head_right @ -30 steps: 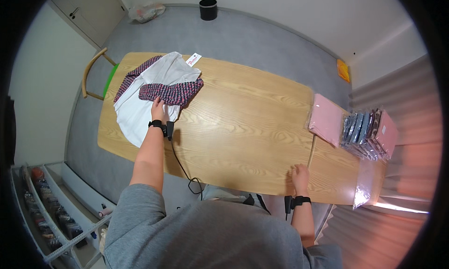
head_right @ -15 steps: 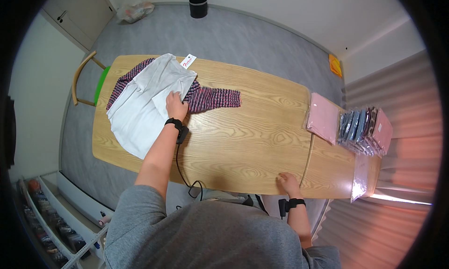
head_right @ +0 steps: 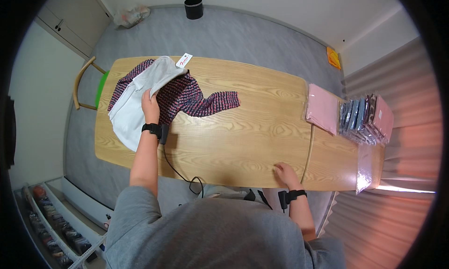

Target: Folding garments and placing them into clear plastic shipping bags.

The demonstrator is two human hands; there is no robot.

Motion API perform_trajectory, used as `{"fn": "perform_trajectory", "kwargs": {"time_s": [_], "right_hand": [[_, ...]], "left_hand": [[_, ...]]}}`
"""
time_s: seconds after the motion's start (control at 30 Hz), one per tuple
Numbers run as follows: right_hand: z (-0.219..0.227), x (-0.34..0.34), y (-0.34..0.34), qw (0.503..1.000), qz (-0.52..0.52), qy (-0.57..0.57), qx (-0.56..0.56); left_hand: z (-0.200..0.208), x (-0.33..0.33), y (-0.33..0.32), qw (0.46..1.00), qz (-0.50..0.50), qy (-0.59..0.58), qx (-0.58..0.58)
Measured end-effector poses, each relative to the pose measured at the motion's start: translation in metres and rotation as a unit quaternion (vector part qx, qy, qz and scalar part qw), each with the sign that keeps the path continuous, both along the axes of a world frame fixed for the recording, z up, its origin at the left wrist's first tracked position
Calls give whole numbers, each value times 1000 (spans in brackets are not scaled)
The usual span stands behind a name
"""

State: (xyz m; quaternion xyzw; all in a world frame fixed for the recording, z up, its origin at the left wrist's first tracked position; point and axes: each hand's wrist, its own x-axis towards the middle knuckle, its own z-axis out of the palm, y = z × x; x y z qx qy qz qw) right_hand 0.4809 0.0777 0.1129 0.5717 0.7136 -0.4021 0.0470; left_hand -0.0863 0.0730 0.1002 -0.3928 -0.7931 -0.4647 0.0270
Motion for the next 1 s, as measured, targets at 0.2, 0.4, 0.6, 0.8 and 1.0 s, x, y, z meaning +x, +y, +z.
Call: {"fn": "perform_trajectory", "kwargs": {"time_s": [0.2, 0.4, 0.6, 0.8, 1.0], "right_hand": [[14, -31, 14, 991, -8, 136, 13], [1, -6, 19, 957, -113, 264, -40], [-57, 74, 1, 760, -370, 387, -368], [-92, 118, -24, 876, -293, 280, -262], [-80, 128, -28, 892, -221, 331, -215]], "left_hand": [[105, 106, -13, 984, -165, 17, 61], [84, 290, -24, 922, -385, -30, -10], [41, 390, -54, 691, -685, -126, -191], [-40, 343, -55, 908, -356, -78, -207], [-84, 301, -44, 920, -224, 105, -305]]}}
